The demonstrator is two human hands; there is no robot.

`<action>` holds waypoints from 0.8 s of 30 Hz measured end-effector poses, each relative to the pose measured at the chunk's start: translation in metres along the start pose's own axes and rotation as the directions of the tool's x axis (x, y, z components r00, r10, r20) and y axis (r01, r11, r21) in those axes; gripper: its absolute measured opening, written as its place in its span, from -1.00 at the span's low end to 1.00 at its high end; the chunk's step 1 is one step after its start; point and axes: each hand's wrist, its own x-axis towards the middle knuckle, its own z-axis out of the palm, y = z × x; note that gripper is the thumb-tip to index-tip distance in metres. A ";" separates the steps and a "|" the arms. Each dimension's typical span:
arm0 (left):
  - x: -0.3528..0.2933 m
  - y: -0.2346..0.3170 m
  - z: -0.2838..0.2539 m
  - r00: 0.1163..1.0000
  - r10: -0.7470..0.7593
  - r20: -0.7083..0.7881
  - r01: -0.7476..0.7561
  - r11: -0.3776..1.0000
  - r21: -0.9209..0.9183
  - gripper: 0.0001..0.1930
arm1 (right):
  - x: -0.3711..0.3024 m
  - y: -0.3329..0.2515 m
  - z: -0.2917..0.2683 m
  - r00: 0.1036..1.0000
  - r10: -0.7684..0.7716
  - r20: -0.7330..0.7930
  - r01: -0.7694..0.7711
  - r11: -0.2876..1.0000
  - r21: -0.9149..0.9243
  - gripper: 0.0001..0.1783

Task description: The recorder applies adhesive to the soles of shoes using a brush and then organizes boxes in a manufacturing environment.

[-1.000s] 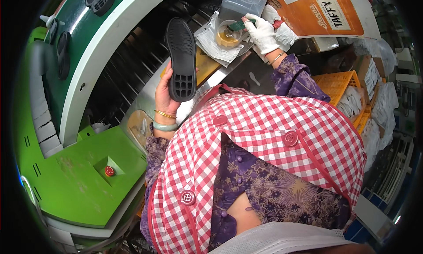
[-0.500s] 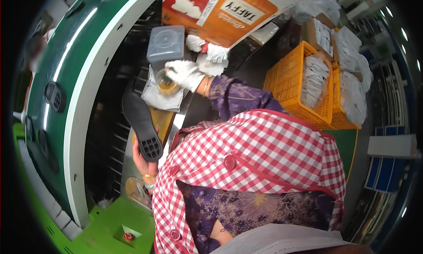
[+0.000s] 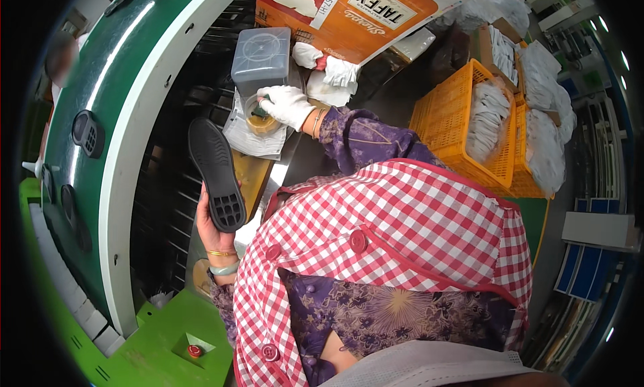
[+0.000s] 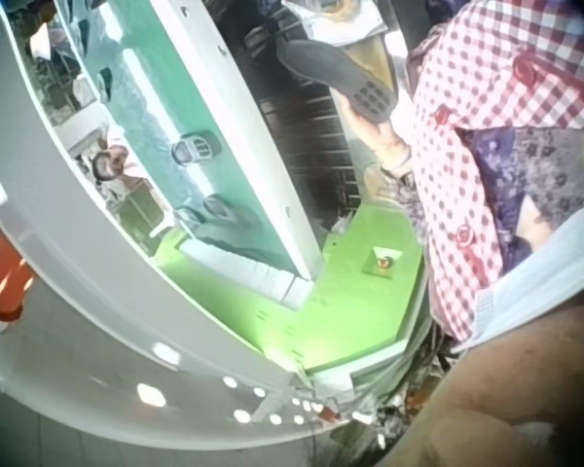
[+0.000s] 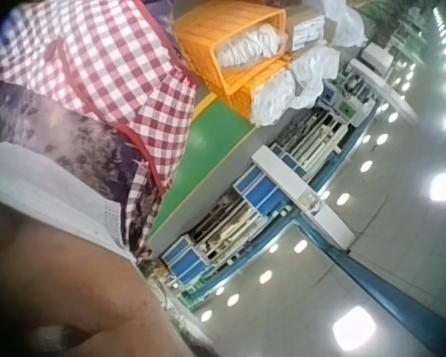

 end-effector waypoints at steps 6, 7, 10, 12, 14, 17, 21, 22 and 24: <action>0.003 -0.005 0.006 1.000 0.022 -0.021 -0.023 0.998 -0.051 -0.56 | 0.003 0.005 -0.014 0.994 -0.032 -0.108 0.036 0.999 0.035 -0.68; 0.004 -0.008 0.007 1.000 0.017 -0.026 -0.018 0.998 -0.062 -0.59 | 0.003 0.006 -0.015 0.995 -0.025 -0.101 0.031 0.998 0.053 -0.68; 0.004 -0.012 0.005 1.000 -0.007 -0.029 0.004 0.995 -0.095 -0.59 | 0.005 0.005 -0.014 0.994 0.024 -0.110 -0.015 0.997 0.082 -0.66; 0.005 -0.011 0.002 1.000 0.006 -0.031 -0.009 0.997 -0.078 -0.56 | 0.007 0.006 -0.013 0.994 0.009 -0.111 0.007 0.989 0.145 -0.64; 0.005 -0.010 -0.002 0.999 0.030 -0.012 -0.030 0.999 -0.043 -0.51 | 0.008 0.011 -0.013 0.996 0.019 -0.086 -0.003 0.983 0.181 -0.62; 0.005 -0.007 -0.006 0.995 0.071 0.074 -0.064 0.994 -0.087 -0.45 | 0.009 0.022 -0.010 0.996 0.054 -0.064 -0.036 0.964 0.265 -0.61; 0.006 -0.008 -0.007 0.992 0.107 0.068 -0.103 0.992 -0.073 -0.46 | 0.010 0.031 0.000 0.992 0.125 0.023 -0.125 0.927 0.354 -0.68; 0.006 -0.009 -0.007 0.993 0.108 0.057 -0.103 0.992 -0.075 -0.46 | 0.010 0.032 0.001 0.995 0.095 0.014 -0.095 0.957 0.274 -0.68; 0.007 -0.011 -0.008 0.993 0.113 0.030 -0.111 0.991 -0.072 -0.47 | 0.010 0.035 0.003 0.993 0.115 0.033 -0.120 0.958 0.260 -0.68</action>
